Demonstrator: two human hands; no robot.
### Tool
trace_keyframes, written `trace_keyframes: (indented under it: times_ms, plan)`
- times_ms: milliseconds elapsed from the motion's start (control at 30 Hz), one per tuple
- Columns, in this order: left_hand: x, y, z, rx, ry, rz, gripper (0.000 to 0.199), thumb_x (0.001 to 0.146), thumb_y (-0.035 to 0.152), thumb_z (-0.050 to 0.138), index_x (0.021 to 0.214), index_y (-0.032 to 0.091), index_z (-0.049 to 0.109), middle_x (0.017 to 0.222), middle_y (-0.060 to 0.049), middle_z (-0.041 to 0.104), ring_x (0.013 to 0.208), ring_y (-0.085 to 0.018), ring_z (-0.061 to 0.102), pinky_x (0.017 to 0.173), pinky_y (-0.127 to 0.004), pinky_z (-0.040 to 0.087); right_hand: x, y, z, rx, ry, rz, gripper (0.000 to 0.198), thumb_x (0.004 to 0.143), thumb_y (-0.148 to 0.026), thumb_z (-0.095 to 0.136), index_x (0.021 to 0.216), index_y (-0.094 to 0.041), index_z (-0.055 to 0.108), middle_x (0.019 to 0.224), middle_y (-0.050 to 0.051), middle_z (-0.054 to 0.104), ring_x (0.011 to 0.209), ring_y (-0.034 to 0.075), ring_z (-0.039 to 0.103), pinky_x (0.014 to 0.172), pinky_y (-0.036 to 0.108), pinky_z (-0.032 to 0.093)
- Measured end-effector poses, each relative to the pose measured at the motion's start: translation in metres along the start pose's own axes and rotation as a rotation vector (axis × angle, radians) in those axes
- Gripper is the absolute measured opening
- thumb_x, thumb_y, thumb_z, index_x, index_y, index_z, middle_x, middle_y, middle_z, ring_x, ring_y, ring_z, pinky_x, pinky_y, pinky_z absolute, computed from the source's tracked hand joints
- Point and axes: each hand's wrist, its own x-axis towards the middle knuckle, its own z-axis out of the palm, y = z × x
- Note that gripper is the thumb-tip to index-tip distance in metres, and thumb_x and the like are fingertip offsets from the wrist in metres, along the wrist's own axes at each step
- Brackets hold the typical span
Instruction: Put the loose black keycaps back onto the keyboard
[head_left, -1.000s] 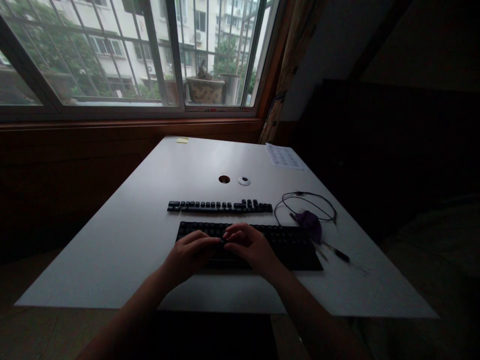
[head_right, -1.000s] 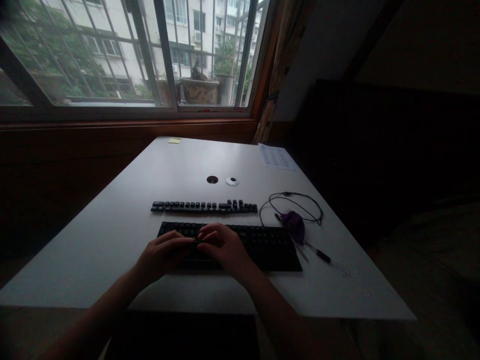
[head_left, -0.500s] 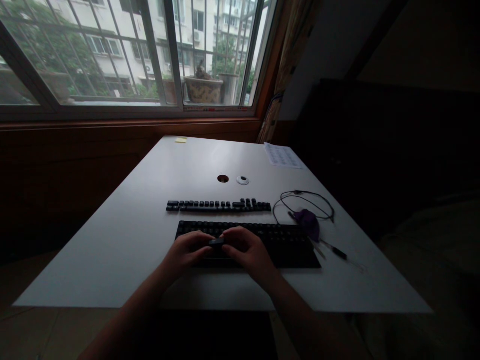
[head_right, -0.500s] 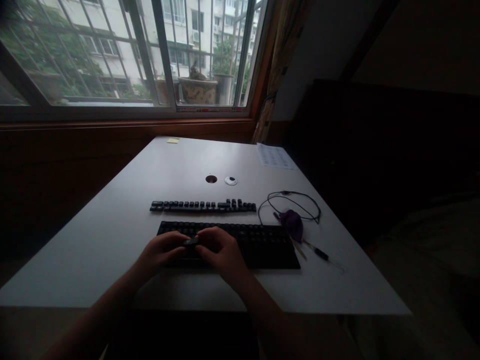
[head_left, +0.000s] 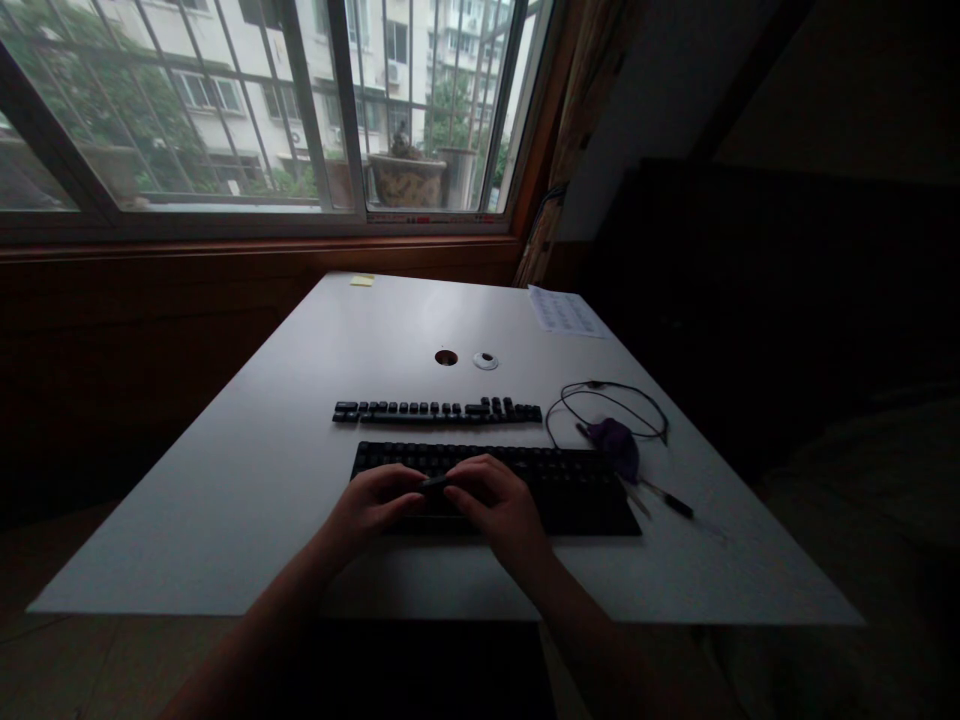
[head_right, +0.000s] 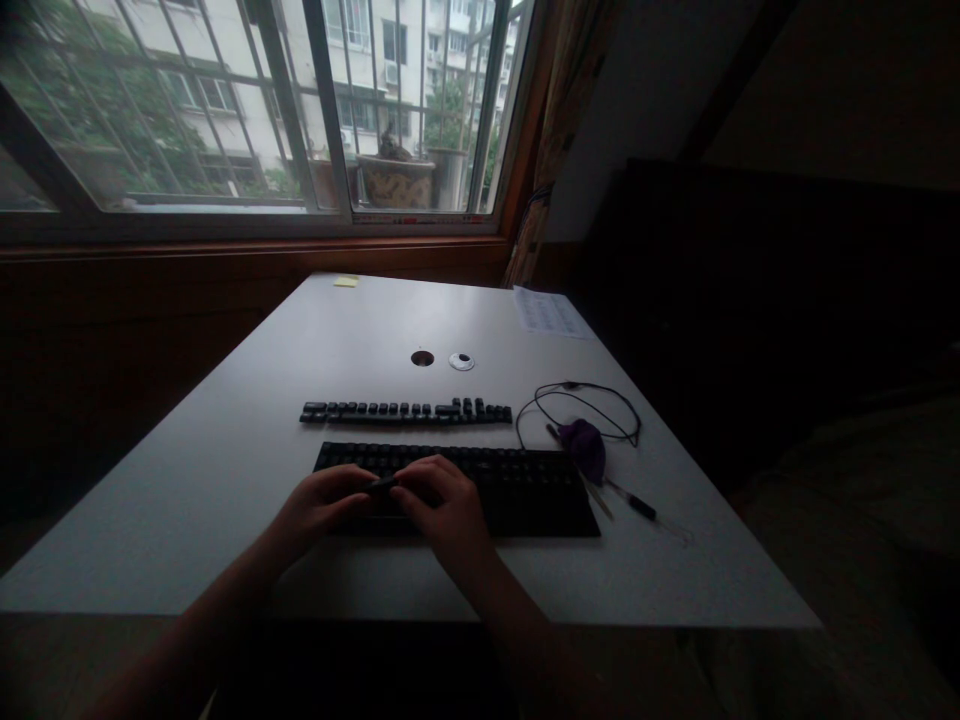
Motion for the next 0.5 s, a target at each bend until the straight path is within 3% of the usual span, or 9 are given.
trace_keyframes:
  times_ms: [133, 267, 500]
  plan:
    - [0.0, -0.002, 0.002, -0.017, 0.017, -0.003, 0.025, 0.084, 0.036, 0.074, 0.099, 0.016, 0.074, 0.094, -0.007, 0.076, 0.086, -0.021, 0.072, 0.079, -0.033, 0.058, -0.003, 0.001, -0.001, -0.058, 0.006, -0.045, 0.012, 0.089, -0.023, 0.072, 0.099, -0.026, 0.077, 0.098, 0.003, 0.072, 0.092, 0.018, 0.07, 0.083, 0.03, 0.057]
    - [-0.001, -0.009, 0.002, -0.001, 0.001, 0.061, 0.023, 0.086, 0.034, 0.073, 0.101, 0.016, 0.073, 0.095, -0.007, 0.075, 0.088, -0.021, 0.072, 0.08, -0.033, 0.058, -0.007, 0.006, 0.0, -0.083, 0.005, -0.084, 0.015, 0.087, -0.022, 0.074, 0.102, -0.026, 0.075, 0.1, 0.003, 0.071, 0.084, 0.015, 0.07, 0.077, 0.027, 0.058]
    - [-0.001, -0.018, 0.007, 0.31, -0.076, 0.272, 0.019, 0.09, 0.023, 0.068, 0.108, 0.021, 0.074, 0.094, -0.005, 0.073, 0.082, -0.017, 0.071, 0.074, -0.028, 0.057, -0.02, 0.017, -0.007, -0.383, -0.019, -0.346, 0.021, 0.088, -0.02, 0.074, 0.109, -0.025, 0.074, 0.098, 0.005, 0.069, 0.091, 0.019, 0.065, 0.081, 0.033, 0.057]
